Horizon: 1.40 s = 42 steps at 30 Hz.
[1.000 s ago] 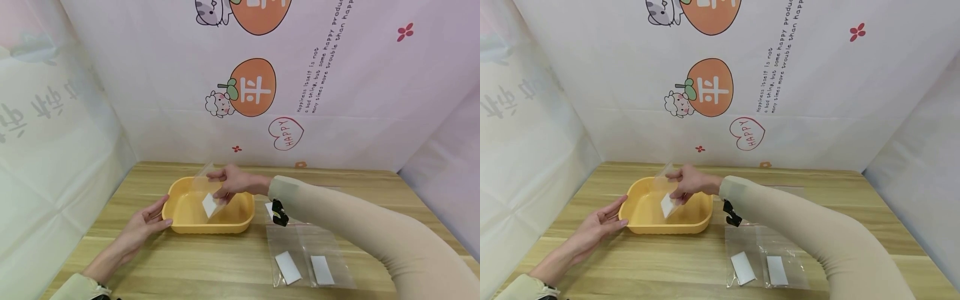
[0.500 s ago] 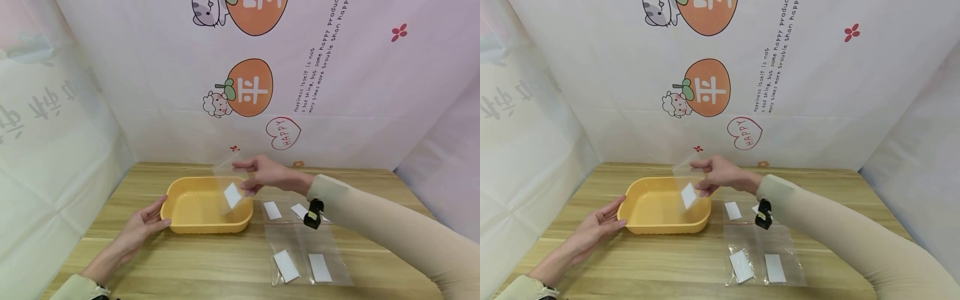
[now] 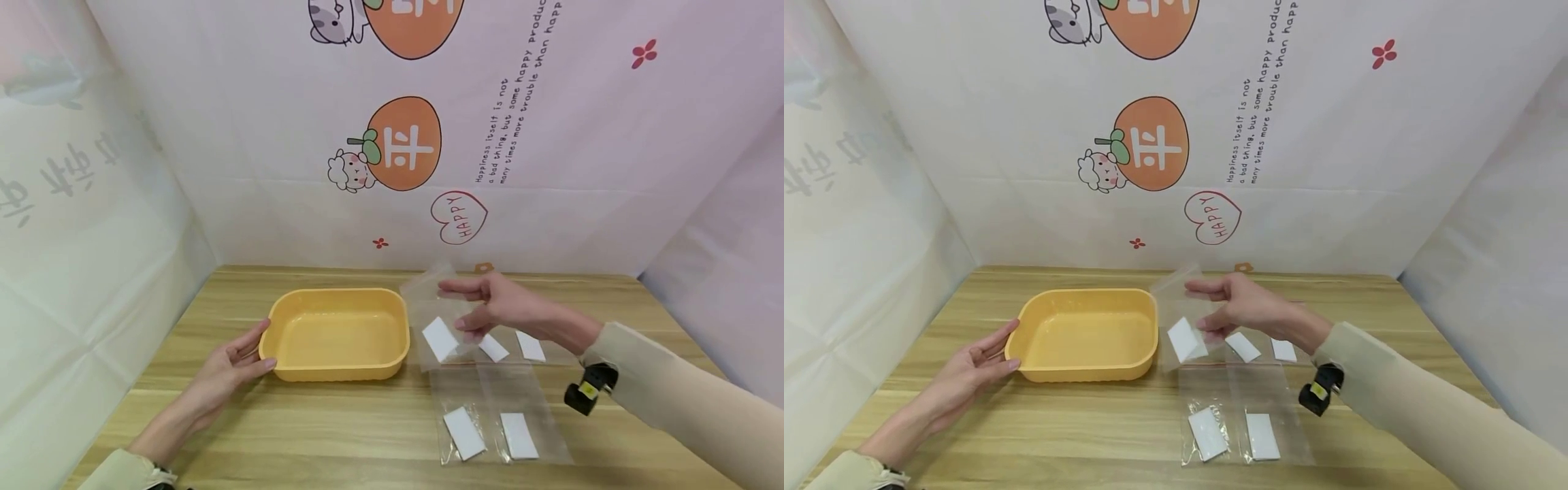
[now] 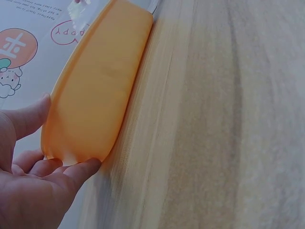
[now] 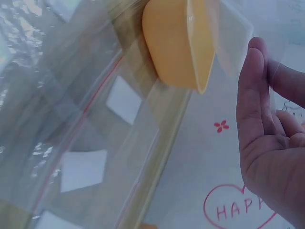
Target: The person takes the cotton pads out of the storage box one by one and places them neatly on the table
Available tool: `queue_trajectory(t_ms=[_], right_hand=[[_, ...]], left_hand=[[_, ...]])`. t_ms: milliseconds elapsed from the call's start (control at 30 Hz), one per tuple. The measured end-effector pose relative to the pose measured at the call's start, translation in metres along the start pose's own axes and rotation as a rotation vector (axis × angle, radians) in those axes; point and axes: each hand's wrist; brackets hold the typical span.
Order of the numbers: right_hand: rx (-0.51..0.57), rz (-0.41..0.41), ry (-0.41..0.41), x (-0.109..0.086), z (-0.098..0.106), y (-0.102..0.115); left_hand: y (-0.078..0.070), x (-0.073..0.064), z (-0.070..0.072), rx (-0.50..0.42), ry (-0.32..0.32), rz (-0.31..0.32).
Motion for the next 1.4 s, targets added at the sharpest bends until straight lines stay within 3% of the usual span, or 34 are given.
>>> queue_trajectory(t_ms=[767,1167,1400], right_hand=[[0.086,0.012,0.028,-0.121,0.053,-0.082],[0.110,-0.004,0.038,-0.160,0.073,-0.120],[0.025,-0.014,-0.006,-0.172,0.081,-0.134]], left_hand=[[0.001,-0.003,0.004,-0.007,0.010,0.005],[0.000,-0.002,0.002,0.002,0.003,0.011],[0.000,0.001,0.001,-0.015,0.009,0.009]])
Point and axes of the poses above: each hand's wrist, its own x-axis towards the middle knuckle, its own z-axis out of the back of the hand, y = z × x, and after that the axes turned 14 degrees about x, right-handed
